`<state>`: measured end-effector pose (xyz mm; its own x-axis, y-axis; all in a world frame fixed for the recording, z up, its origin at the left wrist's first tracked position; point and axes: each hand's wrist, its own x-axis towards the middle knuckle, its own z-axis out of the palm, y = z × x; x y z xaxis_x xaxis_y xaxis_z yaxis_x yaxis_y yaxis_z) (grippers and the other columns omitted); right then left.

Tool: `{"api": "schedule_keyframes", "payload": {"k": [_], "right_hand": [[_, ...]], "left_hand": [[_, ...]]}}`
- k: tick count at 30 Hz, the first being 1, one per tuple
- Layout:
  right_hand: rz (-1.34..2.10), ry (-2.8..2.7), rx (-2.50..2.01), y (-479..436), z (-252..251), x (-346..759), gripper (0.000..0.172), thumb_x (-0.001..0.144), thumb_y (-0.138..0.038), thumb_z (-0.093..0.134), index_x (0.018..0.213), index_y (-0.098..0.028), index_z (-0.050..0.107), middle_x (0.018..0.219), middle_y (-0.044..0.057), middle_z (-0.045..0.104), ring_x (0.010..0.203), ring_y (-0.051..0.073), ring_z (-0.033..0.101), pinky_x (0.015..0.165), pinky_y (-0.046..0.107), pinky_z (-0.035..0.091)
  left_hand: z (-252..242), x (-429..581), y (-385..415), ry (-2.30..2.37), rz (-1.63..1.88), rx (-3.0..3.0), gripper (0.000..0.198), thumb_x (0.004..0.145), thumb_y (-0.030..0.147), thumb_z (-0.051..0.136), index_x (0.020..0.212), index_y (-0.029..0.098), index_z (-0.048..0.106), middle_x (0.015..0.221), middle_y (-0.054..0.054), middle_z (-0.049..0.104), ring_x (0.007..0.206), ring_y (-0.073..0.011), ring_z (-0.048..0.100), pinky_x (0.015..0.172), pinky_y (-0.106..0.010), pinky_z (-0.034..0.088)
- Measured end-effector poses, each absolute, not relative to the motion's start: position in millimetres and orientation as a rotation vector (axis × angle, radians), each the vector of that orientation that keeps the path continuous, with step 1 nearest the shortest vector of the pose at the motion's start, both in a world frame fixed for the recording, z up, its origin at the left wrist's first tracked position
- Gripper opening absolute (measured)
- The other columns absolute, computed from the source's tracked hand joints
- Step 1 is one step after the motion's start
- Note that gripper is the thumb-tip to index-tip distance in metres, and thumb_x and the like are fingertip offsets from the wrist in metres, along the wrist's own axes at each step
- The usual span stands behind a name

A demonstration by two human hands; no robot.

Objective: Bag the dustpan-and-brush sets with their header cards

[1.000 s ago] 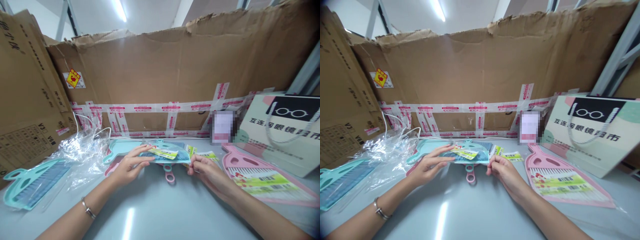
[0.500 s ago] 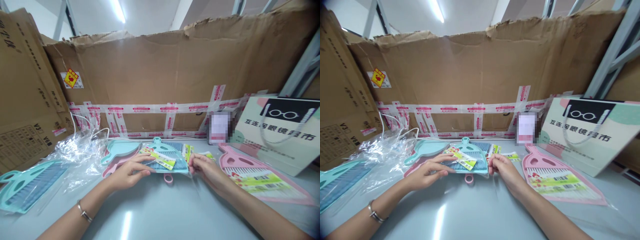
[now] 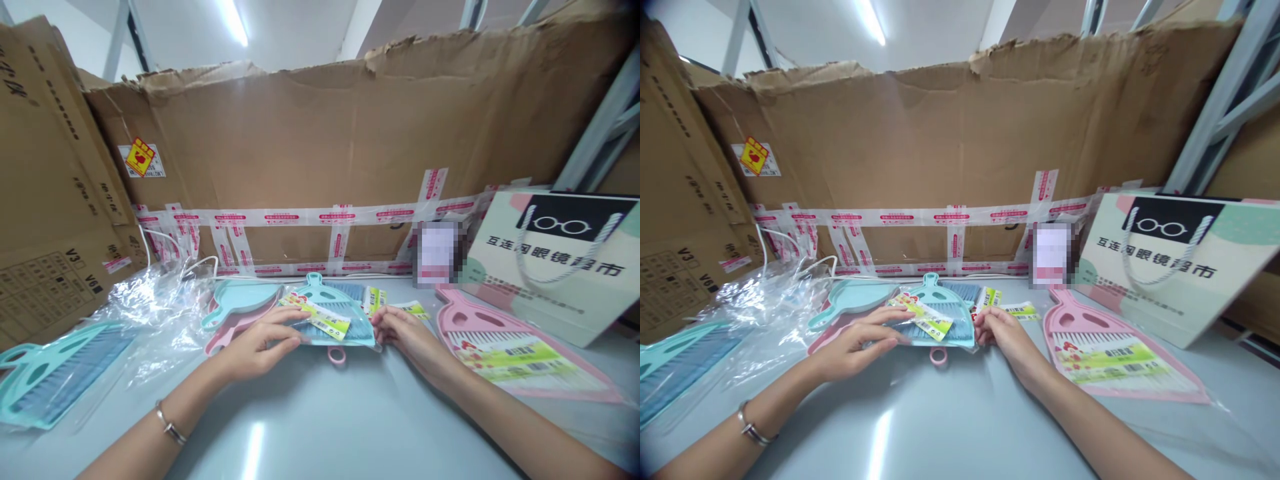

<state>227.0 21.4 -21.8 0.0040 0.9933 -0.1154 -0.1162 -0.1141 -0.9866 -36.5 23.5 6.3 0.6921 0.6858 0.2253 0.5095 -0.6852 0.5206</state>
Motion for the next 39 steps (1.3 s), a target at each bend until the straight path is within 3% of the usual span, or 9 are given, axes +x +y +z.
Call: {"api": "schedule_keyframes", "payload": {"k": [7,13,18,24,30,34,39], "right_hand": [[1.321,-1.001,-1.245,20,-21,221,0.019,0.065,-0.036,0.060,0.069,-0.019,0.051,0.055,-0.004,0.056,0.051,0.011,0.052,0.056,0.026,0.040],[1.254,-1.175,-1.309,16,-21,214,0.045,0.060,-0.049,0.067,0.087,-0.022,0.043,0.061,-0.005,0.061,0.057,0.015,0.058,0.056,0.028,0.042],[1.307,-1.202,-1.185,18,-31,210,0.058,0.055,-0.042,0.075,0.094,-0.024,0.036,0.087,0.003,0.066,0.078,0.021,0.065,0.067,0.034,0.050],[1.290,-1.258,-1.169,21,-38,211,0.057,0.060,-0.035,0.073,0.100,-0.024,0.034,0.101,0.006,0.064,0.086,0.022,0.064,0.074,0.036,0.050],[1.255,-1.276,-1.194,21,-35,210,0.053,0.062,-0.034,0.071,0.099,-0.024,0.033,0.095,0.005,0.064,0.083,0.021,0.064,0.072,0.034,0.050],[1.199,-1.273,-1.233,27,-39,209,0.054,0.062,-0.038,0.069,0.099,-0.025,0.032,0.088,0.002,0.065,0.073,0.020,0.065,0.066,0.034,0.051],[1.129,-1.342,-1.307,34,-42,214,0.049,0.068,-0.045,0.061,0.103,-0.025,0.033,0.065,-0.004,0.063,0.061,0.021,0.065,0.060,0.036,0.051]], "left_hand": [[8,-35,22,0.890,0.598,2.482,0.027,0.088,0.030,0.041,0.093,0.025,0.067,0.133,-0.003,0.048,0.128,-0.0235,0.034,0.107,-0.048,0.025],[7,-34,22,0.853,0.590,2.501,0.027,0.088,0.028,0.041,0.098,0.025,0.066,0.122,-0.002,0.058,0.132,-0.0220,0.027,0.108,-0.048,0.022],[7,-32,21,0.885,0.562,2.514,0.027,0.088,0.030,0.041,0.098,0.025,0.066,0.122,-0.002,0.058,0.132,-0.0220,0.027,0.108,-0.047,0.022],[5,-32,20,0.858,0.538,2.506,0.028,0.089,0.030,0.041,0.100,0.026,0.066,0.122,-0.003,0.057,0.129,-0.0212,0.033,0.108,-0.044,0.024],[2,-32,17,0.826,0.505,2.493,0.028,0.089,0.030,0.040,0.103,0.027,0.064,0.126,-0.004,0.054,0.116,-0.0179,0.048,0.100,-0.036,0.036],[-1,-31,17,0.797,0.501,2.515,0.028,0.089,0.028,0.041,0.106,0.027,0.063,0.126,-0.004,0.054,0.116,-0.0183,0.048,0.099,-0.037,0.037],[-4,-31,20,0.747,0.494,2.533,0.029,0.089,0.027,0.042,0.111,0.029,0.060,0.130,-0.001,0.051,0.122,-0.0181,0.043,0.103,-0.041,0.034]]}}
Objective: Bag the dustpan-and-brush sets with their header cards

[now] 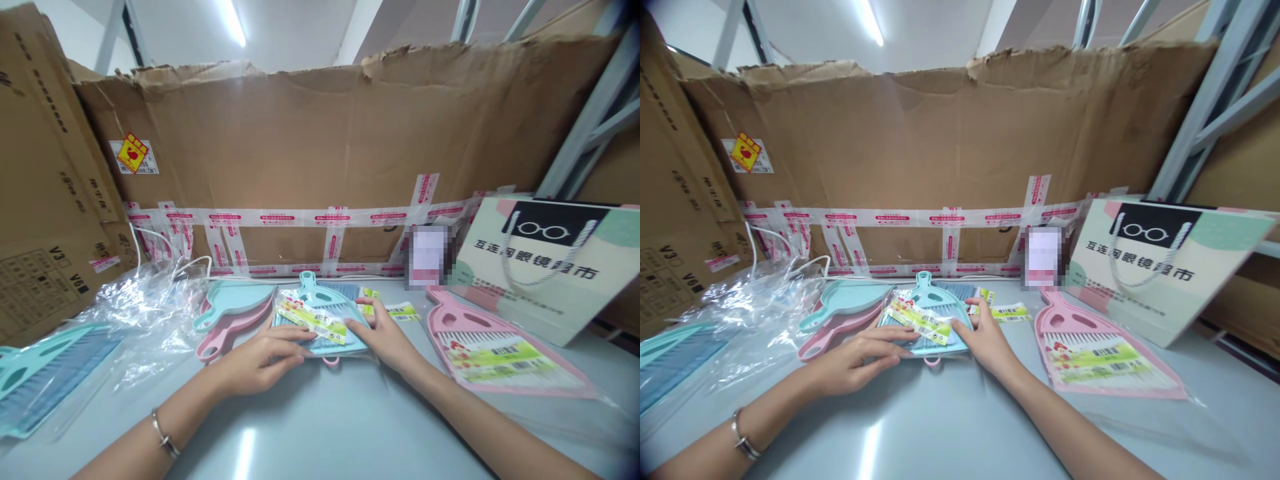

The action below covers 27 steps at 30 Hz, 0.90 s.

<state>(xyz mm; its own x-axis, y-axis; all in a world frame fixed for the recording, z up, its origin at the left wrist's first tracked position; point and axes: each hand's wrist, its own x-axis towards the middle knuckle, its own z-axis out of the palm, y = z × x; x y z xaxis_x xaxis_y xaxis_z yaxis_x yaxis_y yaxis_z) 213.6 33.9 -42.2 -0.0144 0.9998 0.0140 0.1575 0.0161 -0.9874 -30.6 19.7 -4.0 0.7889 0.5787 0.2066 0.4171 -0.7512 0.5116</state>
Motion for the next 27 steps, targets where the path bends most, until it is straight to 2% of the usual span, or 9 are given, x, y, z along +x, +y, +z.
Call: {"api": "schedule_keyframes", "payload": {"k": [3,6,8,11,16,19,22,25,27], "right_hand": [[1.203,-1.349,-1.311,30,-38,214,0.056,0.068,-0.047,0.060,0.110,-0.024,0.032,0.073,-0.001,0.065,0.065,0.021,0.065,0.062,0.036,0.051],[1.171,-1.413,-1.320,25,-33,212,0.076,0.060,-0.044,0.069,0.119,-0.022,0.027,0.103,0.009,0.062,0.089,0.022,0.063,0.079,0.037,0.049],[1.063,-1.468,-1.360,23,-32,210,0.085,0.053,-0.041,0.074,0.121,-0.020,0.027,0.114,0.011,0.056,0.104,0.023,0.056,0.090,0.037,0.043],[1.074,-1.438,-1.371,25,-32,210,0.080,0.056,-0.041,0.072,0.120,-0.020,0.028,0.106,0.010,0.061,0.095,0.023,0.060,0.084,0.038,0.046],[1.138,-1.375,-1.377,28,-31,214,0.058,0.066,-0.044,0.063,0.111,-0.021,0.035,0.071,-0.001,0.064,0.064,0.020,0.064,0.061,0.033,0.049],[1.191,-1.444,-1.300,26,-28,220,0.060,0.070,-0.046,0.059,0.118,-0.022,0.033,0.071,-0.002,0.063,0.062,0.018,0.062,0.062,0.033,0.049],[1.377,-1.580,-1.100,20,-23,230,0.075,0.071,-0.046,0.060,0.131,-0.025,0.020,0.098,0.005,0.062,0.081,0.019,0.062,0.078,0.037,0.046],[1.459,-1.775,-0.903,17,-21,237,0.097,0.059,-0.040,0.073,0.136,-0.028,0.015,0.132,0.011,0.041,0.111,0.021,0.051,0.094,0.037,0.037],[1.416,-1.817,-0.919,16,-23,235,0.105,0.052,-0.034,0.078,0.136,-0.030,0.016,0.137,0.010,0.034,0.116,0.022,0.045,0.097,0.037,0.035]], "left_hand": [[-2,-30,19,0.783,0.461,2.544,0.030,0.089,0.028,0.041,0.113,0.032,0.058,0.134,0.001,0.047,0.126,-0.0189,0.038,0.105,-0.045,0.030],[1,-30,17,0.831,0.450,2.563,0.029,0.089,0.028,0.041,0.112,0.031,0.060,0.136,0.000,0.044,0.127,-0.0194,0.036,0.105,-0.045,0.030],[2,-29,16,0.845,0.452,2.585,0.029,0.088,0.028,0.042,0.110,0.030,0.061,0.137,-0.001,0.042,0.128,-0.0200,0.035,0.106,-0.045,0.029],[1,-28,15,0.832,0.439,2.615,0.029,0.087,0.026,0.044,0.110,0.030,0.061,0.138,-0.001,0.040,0.130,-0.0211,0.032,0.106,-0.046,0.028],[0,-27,16,0.743,0.436,2.584,0.030,0.087,0.025,0.044,0.113,0.033,0.058,0.134,0.000,0.046,0.127,-0.0200,0.037,0.105,-0.046,0.030],[-1,-29,19,0.746,0.473,2.516,0.028,0.087,0.025,0.044,0.110,0.032,0.060,0.127,0.000,0.053,0.125,-0.0193,0.040,0.103,-0.045,0.033],[-3,-32,21,0.798,0.571,2.433,0.026,0.088,0.026,0.044,0.103,0.028,0.064,0.118,-0.002,0.060,0.121,-0.0181,0.045,0.101,-0.042,0.037],[-4,-32,23,0.872,0.718,2.319,0.024,0.087,0.027,0.043,0.093,0.024,0.067,0.110,-0.003,0.065,0.116,-0.0188,0.051,0.098,-0.040,0.041],[-5,-31,23,0.928,0.818,2.240,0.024,0.087,0.027,0.044,0.087,0.022,0.067,0.101,-0.004,0.069,0.112,-0.0196,0.054,0.094,-0.038,0.044]]}}
